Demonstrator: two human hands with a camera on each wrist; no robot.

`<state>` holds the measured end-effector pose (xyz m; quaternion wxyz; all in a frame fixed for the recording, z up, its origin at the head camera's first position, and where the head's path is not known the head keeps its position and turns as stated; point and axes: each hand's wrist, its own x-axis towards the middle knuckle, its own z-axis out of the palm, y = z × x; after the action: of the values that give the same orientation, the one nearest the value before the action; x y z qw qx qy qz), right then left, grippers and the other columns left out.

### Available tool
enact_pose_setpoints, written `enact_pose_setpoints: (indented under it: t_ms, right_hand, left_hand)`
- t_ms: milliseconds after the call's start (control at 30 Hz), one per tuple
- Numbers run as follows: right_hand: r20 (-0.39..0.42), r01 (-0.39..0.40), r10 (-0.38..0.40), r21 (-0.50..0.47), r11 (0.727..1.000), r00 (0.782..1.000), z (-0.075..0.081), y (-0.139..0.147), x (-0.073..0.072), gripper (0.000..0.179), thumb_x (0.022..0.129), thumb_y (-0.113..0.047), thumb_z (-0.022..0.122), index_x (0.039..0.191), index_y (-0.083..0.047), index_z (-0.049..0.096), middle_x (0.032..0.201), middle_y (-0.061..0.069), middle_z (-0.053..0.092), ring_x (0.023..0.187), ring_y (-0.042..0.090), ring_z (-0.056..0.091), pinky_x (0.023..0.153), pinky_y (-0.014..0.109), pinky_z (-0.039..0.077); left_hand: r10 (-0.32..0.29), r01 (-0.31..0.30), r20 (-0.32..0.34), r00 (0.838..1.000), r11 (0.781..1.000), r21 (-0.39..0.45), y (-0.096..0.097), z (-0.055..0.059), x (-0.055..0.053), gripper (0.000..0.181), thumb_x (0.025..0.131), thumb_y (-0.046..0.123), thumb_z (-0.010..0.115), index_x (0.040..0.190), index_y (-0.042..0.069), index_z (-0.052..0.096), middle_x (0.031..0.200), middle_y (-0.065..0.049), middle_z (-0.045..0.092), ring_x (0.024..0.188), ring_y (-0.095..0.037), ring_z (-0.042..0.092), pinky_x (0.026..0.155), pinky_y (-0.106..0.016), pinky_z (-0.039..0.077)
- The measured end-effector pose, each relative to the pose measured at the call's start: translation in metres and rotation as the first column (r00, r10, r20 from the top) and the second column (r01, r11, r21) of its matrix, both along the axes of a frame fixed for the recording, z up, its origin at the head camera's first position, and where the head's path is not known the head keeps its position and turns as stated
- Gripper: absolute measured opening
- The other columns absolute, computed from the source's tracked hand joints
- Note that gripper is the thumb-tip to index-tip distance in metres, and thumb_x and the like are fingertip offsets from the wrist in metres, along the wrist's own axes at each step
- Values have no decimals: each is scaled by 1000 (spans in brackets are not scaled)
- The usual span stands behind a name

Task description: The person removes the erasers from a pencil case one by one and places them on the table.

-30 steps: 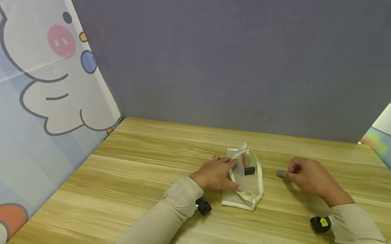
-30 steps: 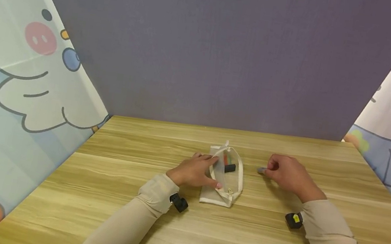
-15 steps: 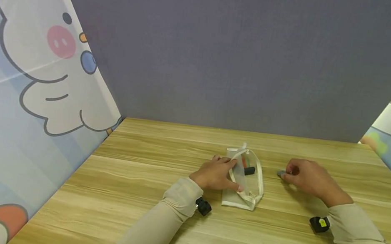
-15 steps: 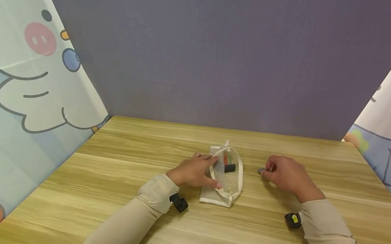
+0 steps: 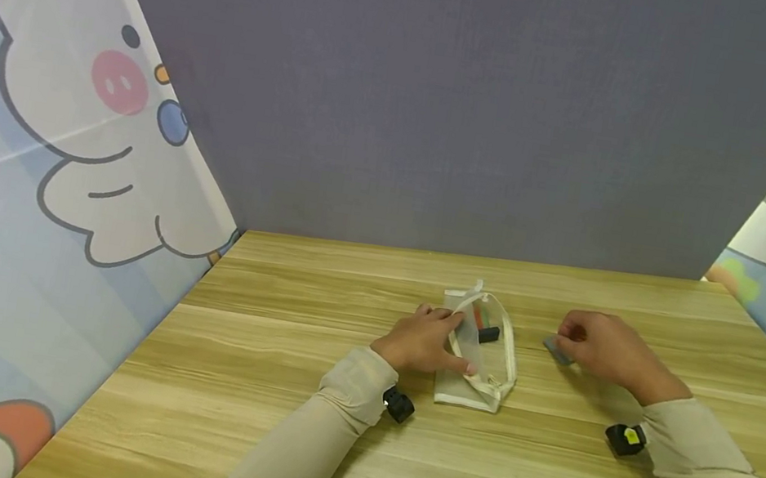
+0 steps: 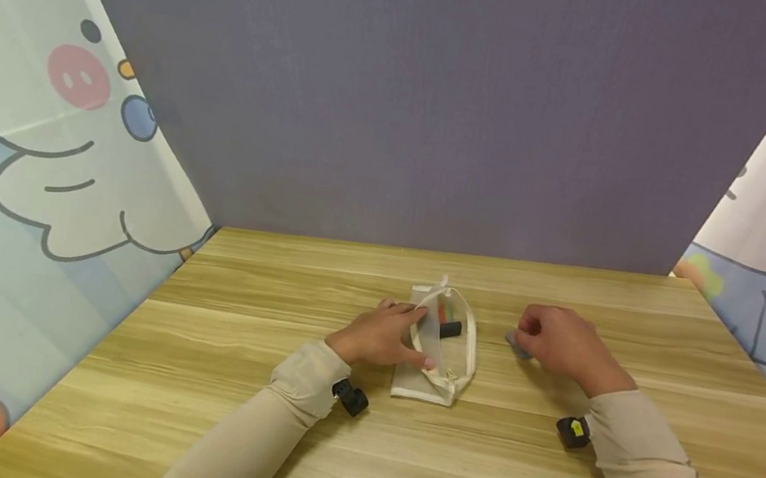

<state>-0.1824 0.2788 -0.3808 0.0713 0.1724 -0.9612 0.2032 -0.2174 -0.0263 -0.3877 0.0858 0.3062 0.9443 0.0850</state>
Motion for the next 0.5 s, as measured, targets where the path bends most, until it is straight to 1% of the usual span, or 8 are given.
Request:
enact_pose_setpoints:
  t_ms: [133, 267, 500]
  right_hand:
    - [-8, -6, 6, -8, 1000, 1000, 1, -3, 0, 8, 94, -20, 69, 88, -15, 67, 85, -3, 68, 75, 13, 59, 69, 41, 48]
    - [-21, -3, 3, -20, 1000, 1000, 1, -7, 1, 6, 94, -18, 70, 89, -15, 68, 89, -1, 69, 81, 18, 63, 71, 44, 49]
    - [-23, -29, 27, -71, 997, 999, 3, -19, 2, 5, 95, -15, 69, 96, -10, 70, 96, 4, 71, 92, 29, 67, 77, 50, 51]
  left_hand:
    - [-4, 4, -2, 1000, 1000, 1, -1, -1, 0, 94, 86, 73, 59, 161, 26, 27, 161, 0, 31, 139, -27, 36, 98, -45, 45]
    - [0, 0, -14, 1000, 1000, 7, 0, 0, 1, 94, 86, 73, 61, 160, 25, 29, 160, -1, 33, 138, -27, 37, 98, -46, 45]
    - [8, -8, -28, 1000, 1000, -1, 0, 1, 3, 95, 85, 74, 61, 160, 26, 30, 159, 0, 35, 139, -27, 37, 100, -46, 44]
